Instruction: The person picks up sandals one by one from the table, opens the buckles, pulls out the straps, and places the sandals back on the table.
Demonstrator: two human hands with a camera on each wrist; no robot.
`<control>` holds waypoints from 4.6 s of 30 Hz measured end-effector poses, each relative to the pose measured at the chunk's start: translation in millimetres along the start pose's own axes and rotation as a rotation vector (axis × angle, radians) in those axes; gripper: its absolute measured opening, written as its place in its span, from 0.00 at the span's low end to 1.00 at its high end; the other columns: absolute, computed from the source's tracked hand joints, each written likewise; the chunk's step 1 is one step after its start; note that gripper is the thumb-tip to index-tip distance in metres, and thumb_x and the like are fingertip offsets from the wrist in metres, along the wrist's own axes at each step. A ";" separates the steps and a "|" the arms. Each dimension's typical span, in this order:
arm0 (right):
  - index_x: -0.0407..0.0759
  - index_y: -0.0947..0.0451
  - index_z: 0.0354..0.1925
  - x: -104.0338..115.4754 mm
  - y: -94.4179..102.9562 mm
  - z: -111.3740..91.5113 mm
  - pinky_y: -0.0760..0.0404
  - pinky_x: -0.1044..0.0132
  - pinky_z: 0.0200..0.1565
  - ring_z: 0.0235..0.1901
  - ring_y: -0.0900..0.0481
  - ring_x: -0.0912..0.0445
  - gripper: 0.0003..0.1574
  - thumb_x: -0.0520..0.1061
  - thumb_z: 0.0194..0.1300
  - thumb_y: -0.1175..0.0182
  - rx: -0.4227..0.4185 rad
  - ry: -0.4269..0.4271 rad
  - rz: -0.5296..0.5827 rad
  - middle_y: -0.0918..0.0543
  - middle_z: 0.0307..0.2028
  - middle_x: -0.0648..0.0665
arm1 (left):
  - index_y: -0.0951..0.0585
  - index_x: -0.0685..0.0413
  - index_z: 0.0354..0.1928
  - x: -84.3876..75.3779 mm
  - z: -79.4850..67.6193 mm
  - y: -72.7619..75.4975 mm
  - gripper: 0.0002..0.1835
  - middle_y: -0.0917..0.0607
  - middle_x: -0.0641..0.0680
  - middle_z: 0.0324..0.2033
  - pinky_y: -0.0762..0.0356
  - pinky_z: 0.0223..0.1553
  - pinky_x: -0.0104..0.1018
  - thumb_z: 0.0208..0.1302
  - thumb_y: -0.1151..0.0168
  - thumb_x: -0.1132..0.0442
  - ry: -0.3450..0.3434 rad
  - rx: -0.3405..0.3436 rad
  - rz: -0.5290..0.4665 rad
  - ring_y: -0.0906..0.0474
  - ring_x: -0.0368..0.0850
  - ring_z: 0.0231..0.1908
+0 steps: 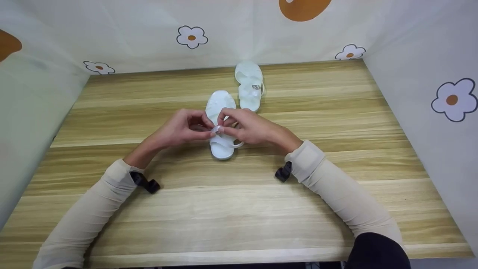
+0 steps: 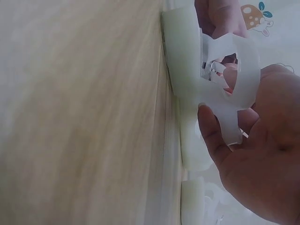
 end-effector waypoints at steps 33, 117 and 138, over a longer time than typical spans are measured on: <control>0.47 0.11 0.54 5.3 4.0 0.0 0.14 0.61 0.49 0.45 0.14 0.57 0.12 0.49 0.78 0.34 -0.053 0.012 -0.238 0.08 0.47 0.51 | 0.12 0.49 0.49 -5.6 -2.9 -1.0 0.12 0.10 0.49 0.43 0.15 0.54 0.36 0.69 0.24 0.53 -0.067 0.034 0.087 0.15 0.40 0.46; 0.50 0.06 0.46 12.0 16.8 -3.0 0.18 0.70 0.43 0.40 0.16 0.60 0.07 0.47 0.72 0.26 -0.028 0.071 -0.293 0.06 0.41 0.55 | 0.16 0.55 0.44 -14.1 -1.6 -5.7 0.11 0.06 0.52 0.48 0.11 0.55 0.38 0.66 0.22 0.62 -0.104 0.009 0.104 0.08 0.39 0.51; 0.47 0.05 0.42 16.0 10.7 -1.1 0.15 0.70 0.49 0.44 0.09 0.56 0.06 0.46 0.67 0.22 -0.155 0.159 -0.302 0.05 0.41 0.49 | 0.15 0.58 0.44 -15.9 -3.7 -6.8 0.13 0.06 0.54 0.49 0.10 0.52 0.37 0.66 0.21 0.61 -0.102 -0.008 0.083 0.07 0.41 0.50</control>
Point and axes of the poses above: each hand's wrist, its own z-axis towards the middle knuckle, its own y-axis out of the back of the hand, x = y × z, the point moved 3 cm from there along z, towards the middle knuckle
